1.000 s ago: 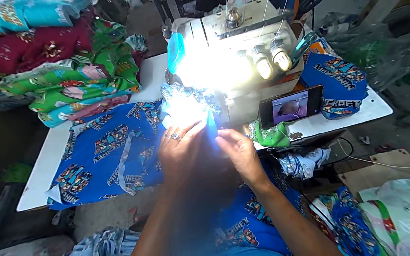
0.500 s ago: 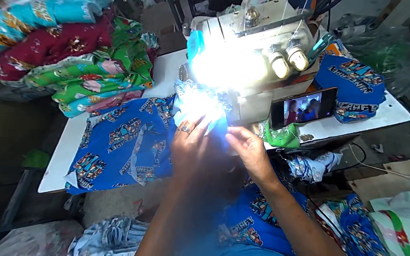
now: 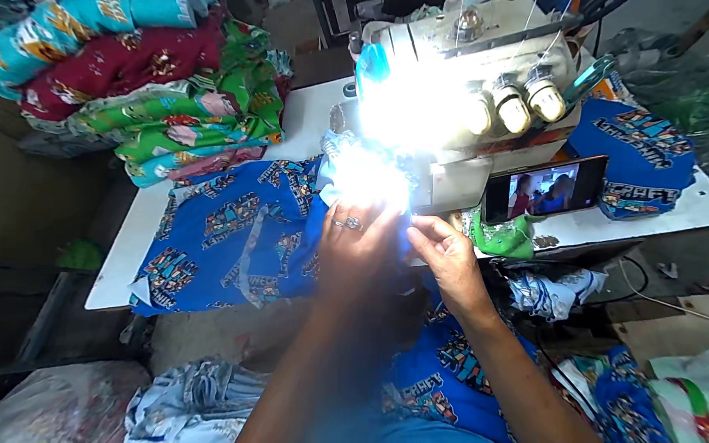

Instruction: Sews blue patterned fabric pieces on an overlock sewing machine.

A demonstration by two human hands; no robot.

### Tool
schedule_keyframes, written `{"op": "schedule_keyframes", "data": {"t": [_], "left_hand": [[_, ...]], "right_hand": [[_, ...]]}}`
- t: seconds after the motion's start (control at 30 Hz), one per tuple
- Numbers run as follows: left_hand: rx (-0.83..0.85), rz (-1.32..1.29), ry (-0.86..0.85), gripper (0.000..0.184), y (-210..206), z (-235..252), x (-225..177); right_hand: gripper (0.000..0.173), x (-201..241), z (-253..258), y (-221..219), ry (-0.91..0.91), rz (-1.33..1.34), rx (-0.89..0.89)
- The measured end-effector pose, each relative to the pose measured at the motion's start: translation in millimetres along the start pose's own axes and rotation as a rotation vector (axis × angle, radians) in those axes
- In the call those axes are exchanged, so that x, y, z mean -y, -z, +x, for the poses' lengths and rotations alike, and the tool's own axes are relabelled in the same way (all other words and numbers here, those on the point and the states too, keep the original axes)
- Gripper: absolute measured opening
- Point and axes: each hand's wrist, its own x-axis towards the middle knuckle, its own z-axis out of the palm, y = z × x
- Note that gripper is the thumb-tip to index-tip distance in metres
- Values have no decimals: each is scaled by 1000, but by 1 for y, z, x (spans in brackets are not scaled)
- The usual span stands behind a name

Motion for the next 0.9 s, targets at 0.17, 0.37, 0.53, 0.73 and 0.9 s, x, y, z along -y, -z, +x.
{"op": "schedule_keyframes", "data": {"t": [0.17, 0.37, 0.53, 0.73, 0.9], "left_hand": [[-27, -12, -47, 10, 4, 1, -4], [-4, 5, -41, 9, 7, -2, -6], [25, -59, -20, 8, 12, -4, -10], [55, -72, -22, 6, 13, -9, -13], [40, -71, -45, 9, 10, -11, -11]], "right_hand": [[14, 0, -1, 1, 33, -42, -36], [17, 3, -3, 2, 1, -9, -37], [17, 4, -4, 2, -2, 10, -29], [18, 3, -5, 2, -14, 26, -17], [13, 3, 0, 2, -23, 60, -14]]}}
